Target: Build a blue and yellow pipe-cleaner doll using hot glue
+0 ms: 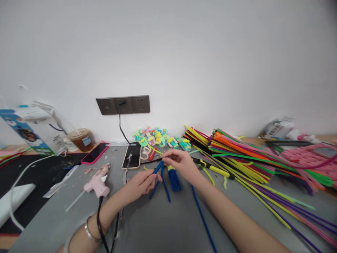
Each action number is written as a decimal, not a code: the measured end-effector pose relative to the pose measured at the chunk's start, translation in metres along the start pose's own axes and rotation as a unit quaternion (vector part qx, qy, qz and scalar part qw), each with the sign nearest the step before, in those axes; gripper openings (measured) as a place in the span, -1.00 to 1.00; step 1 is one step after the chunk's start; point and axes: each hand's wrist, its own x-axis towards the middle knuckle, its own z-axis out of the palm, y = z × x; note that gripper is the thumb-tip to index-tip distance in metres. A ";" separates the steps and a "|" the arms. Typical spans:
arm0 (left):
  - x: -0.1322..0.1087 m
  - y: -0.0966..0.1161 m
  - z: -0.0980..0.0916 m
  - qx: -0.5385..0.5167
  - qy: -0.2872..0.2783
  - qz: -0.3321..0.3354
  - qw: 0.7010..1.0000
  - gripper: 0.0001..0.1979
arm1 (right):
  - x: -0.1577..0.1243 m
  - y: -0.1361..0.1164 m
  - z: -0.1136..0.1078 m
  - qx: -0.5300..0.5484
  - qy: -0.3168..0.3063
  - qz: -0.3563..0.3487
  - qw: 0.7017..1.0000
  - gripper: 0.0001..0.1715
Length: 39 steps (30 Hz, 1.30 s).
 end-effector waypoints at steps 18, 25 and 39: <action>0.005 -0.007 -0.010 0.160 0.173 0.057 0.970 -0.64 | -0.011 0.023 0.003 -0.536 -0.024 -0.109 0.837 -0.72; 0.004 -0.006 -0.010 0.205 0.153 0.054 0.965 -0.60 | -0.004 0.032 -0.004 -0.462 -0.014 -0.083 0.883 -0.73; 0.002 -0.003 -0.004 0.230 0.119 0.089 0.962 -0.67 | -0.010 0.015 0.006 -0.414 -0.067 -0.064 0.906 -0.71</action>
